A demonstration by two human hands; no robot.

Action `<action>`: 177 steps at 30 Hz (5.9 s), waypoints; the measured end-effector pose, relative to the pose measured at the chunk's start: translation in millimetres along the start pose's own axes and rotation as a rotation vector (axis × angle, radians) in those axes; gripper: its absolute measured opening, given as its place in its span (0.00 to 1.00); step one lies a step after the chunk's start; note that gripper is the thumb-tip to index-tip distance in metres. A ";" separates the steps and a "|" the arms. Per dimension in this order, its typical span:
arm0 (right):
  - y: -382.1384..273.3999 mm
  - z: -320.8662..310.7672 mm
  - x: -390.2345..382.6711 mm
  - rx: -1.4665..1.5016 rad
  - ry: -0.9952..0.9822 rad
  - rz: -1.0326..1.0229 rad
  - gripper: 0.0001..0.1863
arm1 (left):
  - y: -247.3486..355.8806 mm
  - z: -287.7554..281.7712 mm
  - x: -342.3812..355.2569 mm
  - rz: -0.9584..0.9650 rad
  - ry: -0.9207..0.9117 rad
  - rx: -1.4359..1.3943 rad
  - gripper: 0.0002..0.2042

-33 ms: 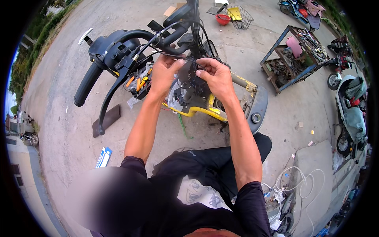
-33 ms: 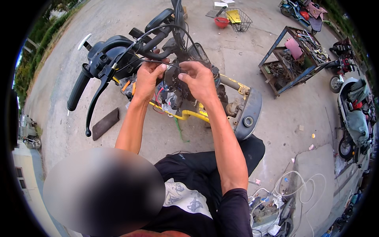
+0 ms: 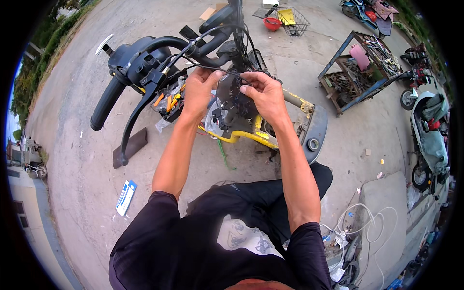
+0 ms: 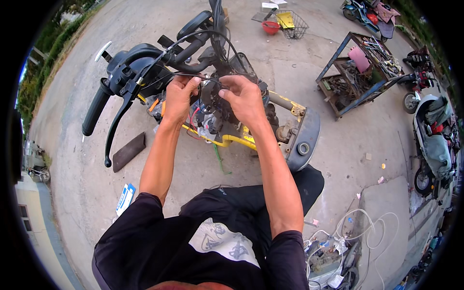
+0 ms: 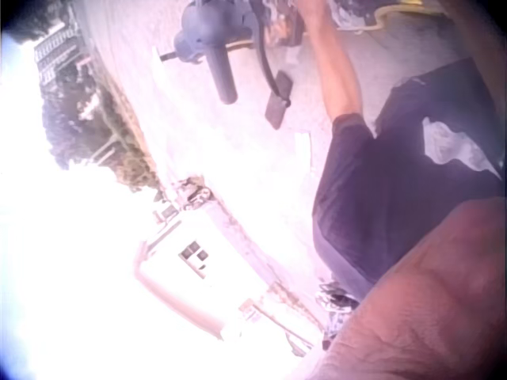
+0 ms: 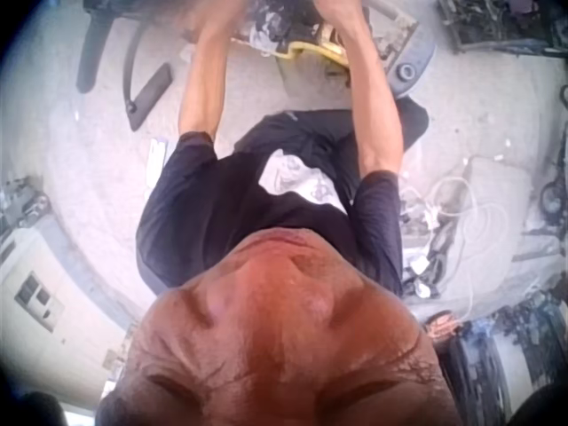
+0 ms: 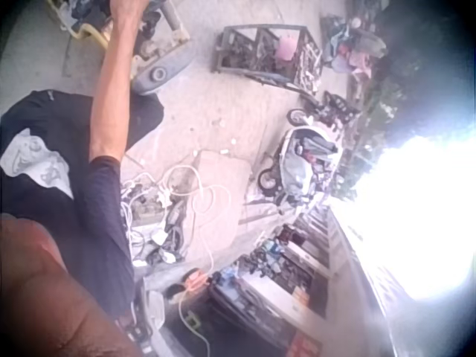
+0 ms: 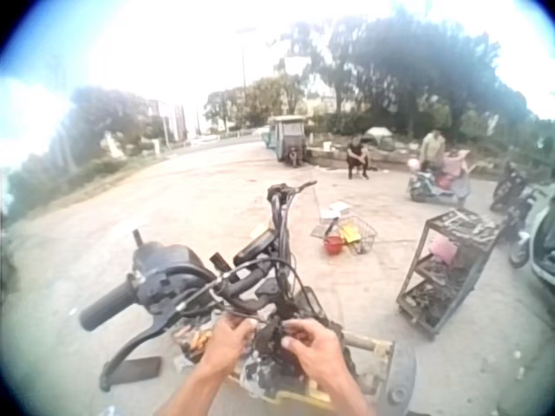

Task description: The person works on the handlebar of a yellow electric scooter, adjusting wires and tightening screws on the brake lever assembly using a screwdriver. The person manipulates the brake lever and throttle housing while seated on the scooter.

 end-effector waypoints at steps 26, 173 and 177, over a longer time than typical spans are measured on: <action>4.1 -7.7 -21.8 -0.288 0.154 0.028 0.14 | -3.4 35.9 -9.7 0.096 0.154 0.055 0.19; 122.2 -251.8 -381.1 -0.984 0.876 0.260 0.16 | 218.4 -100.2 -44.7 0.134 0.004 1.694 0.40; 116.4 -257.6 -385.2 -0.980 0.887 0.262 0.15 | 215.4 -103.6 -39.1 0.195 0.066 1.688 0.38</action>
Point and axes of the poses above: each hand's wrist, its own x-axis towards the middle knuckle, its own z-axis out of the palm, y = z × x, the point moved 1 cm from there along x, towards the middle knuckle, and after that the axes turned 14 degrees about x, right-handed, at the moved point
